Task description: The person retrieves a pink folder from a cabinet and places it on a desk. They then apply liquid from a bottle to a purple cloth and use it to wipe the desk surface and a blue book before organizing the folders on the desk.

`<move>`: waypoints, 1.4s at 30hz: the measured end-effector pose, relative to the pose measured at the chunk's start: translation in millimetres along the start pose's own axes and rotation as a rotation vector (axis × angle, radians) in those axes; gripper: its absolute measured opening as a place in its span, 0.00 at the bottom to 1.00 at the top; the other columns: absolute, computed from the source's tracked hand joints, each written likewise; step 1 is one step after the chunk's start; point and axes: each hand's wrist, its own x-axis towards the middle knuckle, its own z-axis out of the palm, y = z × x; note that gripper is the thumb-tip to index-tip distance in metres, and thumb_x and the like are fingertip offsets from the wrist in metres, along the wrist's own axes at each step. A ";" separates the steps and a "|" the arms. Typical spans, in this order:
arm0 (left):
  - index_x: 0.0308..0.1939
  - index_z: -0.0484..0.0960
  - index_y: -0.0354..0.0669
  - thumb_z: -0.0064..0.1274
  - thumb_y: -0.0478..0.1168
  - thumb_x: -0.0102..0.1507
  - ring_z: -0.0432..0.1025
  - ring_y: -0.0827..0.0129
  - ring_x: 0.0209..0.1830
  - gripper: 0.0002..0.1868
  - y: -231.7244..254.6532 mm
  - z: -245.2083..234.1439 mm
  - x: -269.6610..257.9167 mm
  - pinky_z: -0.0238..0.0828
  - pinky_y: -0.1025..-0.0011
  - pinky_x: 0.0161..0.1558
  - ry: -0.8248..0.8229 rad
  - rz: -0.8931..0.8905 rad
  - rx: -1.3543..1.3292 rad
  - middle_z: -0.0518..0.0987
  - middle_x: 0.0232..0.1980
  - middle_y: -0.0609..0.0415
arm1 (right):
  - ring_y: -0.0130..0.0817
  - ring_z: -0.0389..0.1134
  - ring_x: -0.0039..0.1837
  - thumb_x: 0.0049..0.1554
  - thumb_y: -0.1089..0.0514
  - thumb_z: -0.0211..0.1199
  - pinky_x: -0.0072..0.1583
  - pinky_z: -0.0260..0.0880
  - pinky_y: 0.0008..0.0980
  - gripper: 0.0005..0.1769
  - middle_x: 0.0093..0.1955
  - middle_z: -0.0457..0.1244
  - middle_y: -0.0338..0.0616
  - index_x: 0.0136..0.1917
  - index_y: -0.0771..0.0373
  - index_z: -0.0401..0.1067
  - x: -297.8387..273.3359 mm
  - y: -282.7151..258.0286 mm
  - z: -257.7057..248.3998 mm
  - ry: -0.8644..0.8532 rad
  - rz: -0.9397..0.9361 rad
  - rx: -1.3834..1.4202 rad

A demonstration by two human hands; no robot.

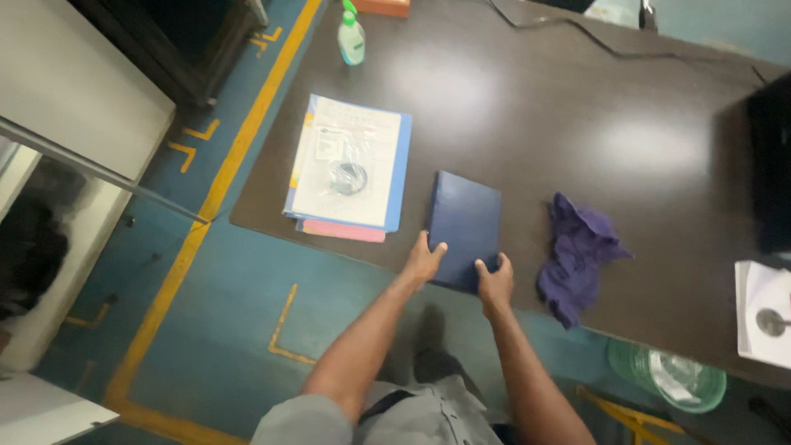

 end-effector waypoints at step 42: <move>0.62 0.77 0.37 0.62 0.49 0.61 0.72 0.41 0.54 0.29 29.9 -326.4 137.6 0.69 0.52 0.55 0.283 0.152 0.484 0.75 0.55 0.37 | 0.40 0.71 0.59 0.60 0.62 0.65 0.62 0.73 0.36 0.30 0.60 0.67 0.53 0.71 0.71 0.60 31.7 -215.9 260.3 -0.318 0.211 0.544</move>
